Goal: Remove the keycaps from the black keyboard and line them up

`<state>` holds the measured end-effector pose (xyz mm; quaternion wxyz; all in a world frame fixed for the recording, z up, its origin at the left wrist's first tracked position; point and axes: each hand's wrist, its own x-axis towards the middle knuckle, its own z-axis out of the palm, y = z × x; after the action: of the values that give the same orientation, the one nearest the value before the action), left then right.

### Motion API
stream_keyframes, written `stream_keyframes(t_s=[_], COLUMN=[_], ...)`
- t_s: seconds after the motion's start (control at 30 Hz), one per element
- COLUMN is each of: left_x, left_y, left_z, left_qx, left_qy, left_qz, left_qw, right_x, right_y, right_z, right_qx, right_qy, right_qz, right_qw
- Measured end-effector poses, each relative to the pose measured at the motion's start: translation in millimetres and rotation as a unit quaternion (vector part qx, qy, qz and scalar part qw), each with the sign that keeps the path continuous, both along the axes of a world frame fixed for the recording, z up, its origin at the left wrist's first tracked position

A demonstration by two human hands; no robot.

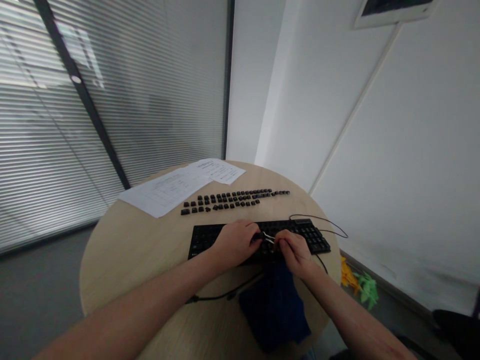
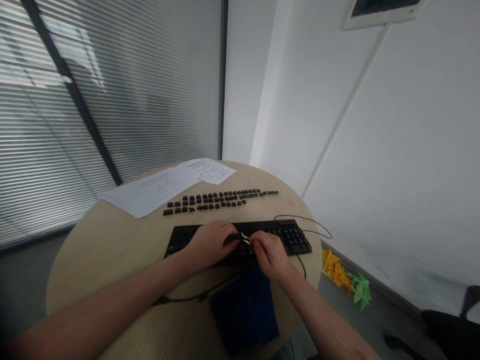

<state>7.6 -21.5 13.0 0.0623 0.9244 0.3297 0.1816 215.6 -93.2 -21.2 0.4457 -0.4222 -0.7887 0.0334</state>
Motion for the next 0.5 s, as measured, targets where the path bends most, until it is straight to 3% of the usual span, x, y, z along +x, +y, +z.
stream_keyframes(t_s=[0.13, 0.23, 0.37, 0.5], left_x=[0, -3, -9, -11], left_y=[-1, 2, 7, 10], left_z=[-0.9, 1.4, 5.8, 5.2], left_qx=[0.015, 0.024, 0.027, 0.028], left_qy=[-0.005, -0.009, -0.027, -0.034], left_qz=[-0.004, 0.008, 0.017, 0.009], left_qw=[1.0, 1.0, 0.999, 0.999], right_x=[3, 8, 18, 18], right_y=[0, 1, 6, 9], right_z=[-1.9, -2.9, -3.1, -1.1], right_qx=[0.016, 0.024, 0.095, 0.114], right_qy=[0.008, 0.037, 0.047, 0.0], right_qz=[-0.031, -0.092, -0.159, -0.119], right_qw=[0.999, 0.995, 0.982, 0.986])
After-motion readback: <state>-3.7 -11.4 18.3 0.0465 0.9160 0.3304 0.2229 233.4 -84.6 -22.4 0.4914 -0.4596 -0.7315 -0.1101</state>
